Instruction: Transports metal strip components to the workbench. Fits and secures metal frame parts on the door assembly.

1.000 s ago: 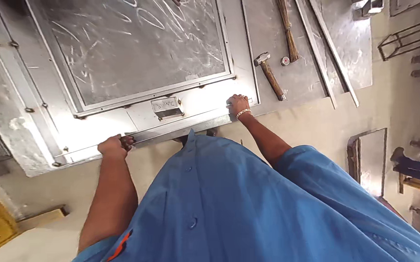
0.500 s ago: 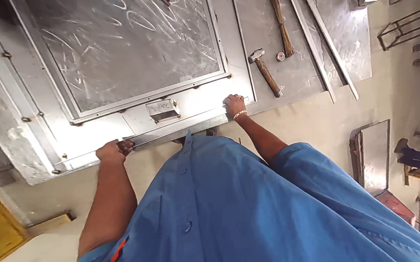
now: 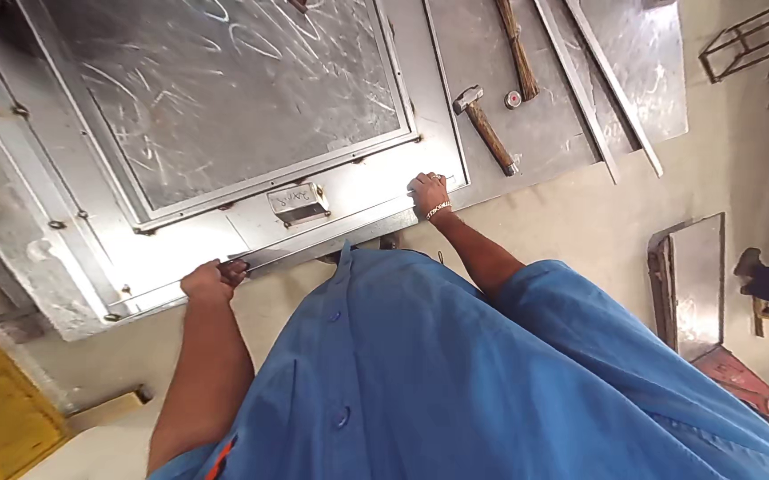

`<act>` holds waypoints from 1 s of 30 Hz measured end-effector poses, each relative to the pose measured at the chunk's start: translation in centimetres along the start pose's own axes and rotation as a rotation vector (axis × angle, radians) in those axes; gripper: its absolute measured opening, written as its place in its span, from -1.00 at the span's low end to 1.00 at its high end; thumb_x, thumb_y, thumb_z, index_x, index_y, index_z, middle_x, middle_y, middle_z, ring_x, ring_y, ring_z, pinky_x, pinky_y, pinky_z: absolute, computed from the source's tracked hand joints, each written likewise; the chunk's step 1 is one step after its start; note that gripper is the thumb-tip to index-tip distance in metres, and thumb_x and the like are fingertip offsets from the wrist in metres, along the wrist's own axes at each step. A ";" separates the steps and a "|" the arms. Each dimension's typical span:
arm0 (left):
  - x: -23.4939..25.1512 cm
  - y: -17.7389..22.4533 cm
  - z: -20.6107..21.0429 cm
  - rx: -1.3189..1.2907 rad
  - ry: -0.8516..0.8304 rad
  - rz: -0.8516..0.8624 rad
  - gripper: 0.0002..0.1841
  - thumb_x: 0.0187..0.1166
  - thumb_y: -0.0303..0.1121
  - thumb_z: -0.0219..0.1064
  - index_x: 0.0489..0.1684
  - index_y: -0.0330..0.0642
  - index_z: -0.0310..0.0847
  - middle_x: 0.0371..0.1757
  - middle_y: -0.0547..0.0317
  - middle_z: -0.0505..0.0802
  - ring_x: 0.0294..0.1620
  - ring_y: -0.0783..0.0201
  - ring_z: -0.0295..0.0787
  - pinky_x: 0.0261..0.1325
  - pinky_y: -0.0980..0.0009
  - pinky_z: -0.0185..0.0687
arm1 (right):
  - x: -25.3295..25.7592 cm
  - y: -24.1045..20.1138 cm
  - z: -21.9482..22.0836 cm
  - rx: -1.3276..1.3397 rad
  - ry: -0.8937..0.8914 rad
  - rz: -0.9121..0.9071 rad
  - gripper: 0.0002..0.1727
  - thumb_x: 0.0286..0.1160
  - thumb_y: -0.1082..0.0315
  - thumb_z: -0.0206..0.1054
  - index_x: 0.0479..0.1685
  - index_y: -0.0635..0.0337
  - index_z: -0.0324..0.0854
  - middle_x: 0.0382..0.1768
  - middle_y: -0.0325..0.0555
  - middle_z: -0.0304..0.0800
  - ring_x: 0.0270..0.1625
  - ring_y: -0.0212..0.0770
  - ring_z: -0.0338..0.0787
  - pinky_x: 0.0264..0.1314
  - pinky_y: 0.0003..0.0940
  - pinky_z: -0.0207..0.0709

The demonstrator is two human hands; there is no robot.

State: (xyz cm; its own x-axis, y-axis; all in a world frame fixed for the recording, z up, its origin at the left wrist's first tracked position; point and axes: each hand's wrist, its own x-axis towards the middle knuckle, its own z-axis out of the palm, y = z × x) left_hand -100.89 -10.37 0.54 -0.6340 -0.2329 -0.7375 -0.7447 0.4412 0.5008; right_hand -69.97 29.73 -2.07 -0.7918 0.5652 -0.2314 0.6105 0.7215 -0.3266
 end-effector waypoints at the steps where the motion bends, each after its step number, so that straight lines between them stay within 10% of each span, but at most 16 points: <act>1: -0.1 0.0 0.0 -0.003 -0.001 -0.004 -0.72 0.82 -0.25 0.03 0.18 -0.28 0.48 -0.35 0.08 0.82 -0.43 0.25 0.82 -0.34 0.30 0.79 | 0.0 0.0 0.0 0.003 0.000 0.000 -0.79 0.58 0.19 0.39 0.04 -0.02 0.84 0.13 -0.05 0.86 0.34 0.11 0.73 0.48 0.27 0.41; 5: -1.4 -0.3 0.8 0.016 0.133 0.101 -0.63 0.82 -0.11 0.10 0.25 -0.26 0.42 -0.42 0.11 0.75 -0.56 0.28 0.73 -0.43 0.29 0.75 | -0.1 0.1 0.1 -0.008 -0.014 0.000 -0.78 0.60 0.19 0.37 0.06 -0.03 0.84 0.14 -0.07 0.85 0.34 0.11 0.72 0.48 0.25 0.40; 7: -4.2 0.2 2.5 0.271 0.213 0.315 -0.48 0.75 -0.06 0.18 0.41 -0.37 0.47 -0.08 -0.01 0.82 -0.23 0.21 0.81 -0.07 0.20 0.78 | 0.1 0.2 0.2 -0.006 -0.008 -0.002 -0.79 0.59 0.19 0.37 0.04 -0.04 0.84 0.14 -0.06 0.85 0.34 0.10 0.72 0.48 0.26 0.40; 9: -8.7 0.7 5.5 0.566 0.078 0.586 -0.44 0.75 -0.07 0.17 0.40 -0.47 0.52 0.21 -0.30 0.80 0.23 -0.08 0.80 0.40 -0.05 0.61 | 0.0 0.2 0.3 -0.004 0.004 -0.006 -0.80 0.59 0.18 0.37 0.01 -0.03 0.85 0.12 -0.06 0.85 0.32 0.11 0.73 0.48 0.27 0.41; 14: -15.3 0.5 16.6 1.004 -0.440 1.145 -0.60 0.70 -0.20 0.30 0.35 -0.28 0.65 0.36 -0.31 0.72 0.43 -0.32 0.61 0.50 -0.34 0.42 | 0.1 0.1 0.1 -0.011 -0.017 0.007 -0.79 0.58 0.18 0.39 0.04 -0.06 0.85 0.14 -0.06 0.84 0.34 0.11 0.72 0.48 0.25 0.41; 30: -15.1 -0.9 25.7 1.151 -0.422 1.092 -0.76 0.59 -0.21 0.47 -0.09 -0.23 0.81 0.09 -0.22 0.82 0.28 -0.29 0.67 0.37 -0.35 0.43 | 0.7 1.7 -1.9 0.097 -0.154 -0.144 -0.71 0.56 0.13 0.43 0.17 -0.04 0.80 0.17 -0.05 0.81 0.37 0.09 0.69 0.58 0.27 0.35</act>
State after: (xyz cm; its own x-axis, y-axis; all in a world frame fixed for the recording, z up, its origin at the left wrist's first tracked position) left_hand -85.27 14.97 -0.44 -0.4814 0.7564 -0.4428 0.6508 0.6469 0.3974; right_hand -69.46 32.16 -1.10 -0.8685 0.3860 -0.3109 0.4924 0.7440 -0.4516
